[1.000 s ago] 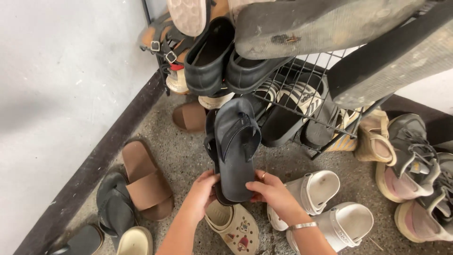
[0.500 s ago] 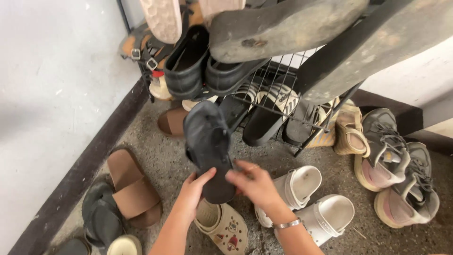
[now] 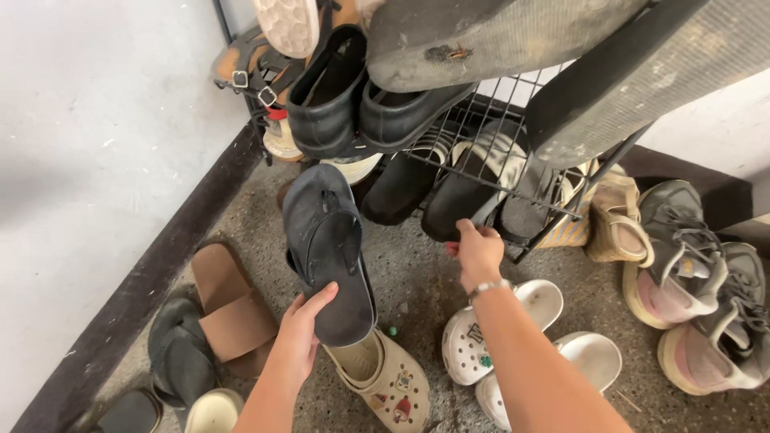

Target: The person gathers various shoes from the floor and places them onto a multi-tiered wire shoe rack. They handle sneakers, sandals, and flip-flops, arranging them in pairs. The person then sweeps the floor with a broom and dustpan and continues to place remaining shoes onto the rack.

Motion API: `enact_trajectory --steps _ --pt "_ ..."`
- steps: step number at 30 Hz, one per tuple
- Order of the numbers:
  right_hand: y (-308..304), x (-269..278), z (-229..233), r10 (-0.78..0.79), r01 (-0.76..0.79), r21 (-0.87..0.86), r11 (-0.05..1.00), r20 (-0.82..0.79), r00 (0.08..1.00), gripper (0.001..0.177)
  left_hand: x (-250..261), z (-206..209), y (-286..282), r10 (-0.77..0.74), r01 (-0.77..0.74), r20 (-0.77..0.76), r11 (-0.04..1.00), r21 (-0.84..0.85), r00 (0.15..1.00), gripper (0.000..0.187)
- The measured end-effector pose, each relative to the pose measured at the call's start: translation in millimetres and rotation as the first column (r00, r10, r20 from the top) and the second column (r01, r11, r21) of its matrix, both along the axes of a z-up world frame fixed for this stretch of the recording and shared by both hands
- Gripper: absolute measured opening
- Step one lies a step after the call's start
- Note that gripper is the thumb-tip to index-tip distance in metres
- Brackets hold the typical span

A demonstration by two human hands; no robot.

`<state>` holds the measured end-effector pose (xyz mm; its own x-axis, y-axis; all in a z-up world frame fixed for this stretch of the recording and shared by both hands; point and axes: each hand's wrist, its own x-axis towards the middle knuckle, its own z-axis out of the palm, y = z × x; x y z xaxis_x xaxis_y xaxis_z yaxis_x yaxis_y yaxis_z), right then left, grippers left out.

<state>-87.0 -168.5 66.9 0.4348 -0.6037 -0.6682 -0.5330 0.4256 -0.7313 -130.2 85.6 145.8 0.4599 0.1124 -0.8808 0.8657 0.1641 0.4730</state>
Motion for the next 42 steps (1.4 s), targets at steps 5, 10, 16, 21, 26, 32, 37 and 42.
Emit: enact_trajectory --steps 5,10,16,21,26,32,37,42 --pt "23.4 -8.0 7.2 0.0 -0.01 0.058 0.998 0.17 0.985 0.027 6.6 25.4 -8.5 0.014 -0.014 -0.031 1.0 0.007 0.999 0.105" --pt "47.2 16.3 4.5 0.06 -0.085 0.12 0.989 0.194 0.979 0.021 5.1 21.6 -9.6 0.049 -0.042 0.084 0.996 -0.076 0.995 0.07" --pt "55.1 -14.2 0.3 0.047 -0.077 0.146 0.986 0.203 0.978 0.021 4.8 12.2 -5.9 -0.019 0.026 0.103 0.997 -0.067 0.995 0.077" --pt "31.2 -104.5 -43.9 0.367 -0.381 0.047 0.924 0.177 0.913 0.039 -3.2 1.7 -4.8 0.109 -0.101 0.292 0.994 -0.043 0.95 0.113" --pt "-18.2 -75.1 7.6 0.711 -0.672 -0.287 0.683 0.048 0.702 0.047 10.9 -33.9 34.5 0.1 -0.11 0.306 0.994 0.016 0.947 0.11" --pt "-51.1 36.3 8.3 0.803 -0.786 -0.395 0.476 -0.171 0.572 0.054 22.7 -46.0 55.3 0.271 -0.248 0.31 0.962 -0.112 0.911 0.069" --pt "-48.3 88.7 -49.9 0.494 -0.456 -0.459 0.762 -0.044 0.869 0.063 19.9 -69.1 67.3 0.341 -0.33 0.289 0.94 -0.089 0.894 0.052" --pt "-33.2 70.3 -30.0 0.217 -0.242 -0.223 0.944 -0.134 0.967 0.059 25.6 -74.9 56.4 0.327 -0.303 0.232 0.944 -0.13 0.916 0.044"
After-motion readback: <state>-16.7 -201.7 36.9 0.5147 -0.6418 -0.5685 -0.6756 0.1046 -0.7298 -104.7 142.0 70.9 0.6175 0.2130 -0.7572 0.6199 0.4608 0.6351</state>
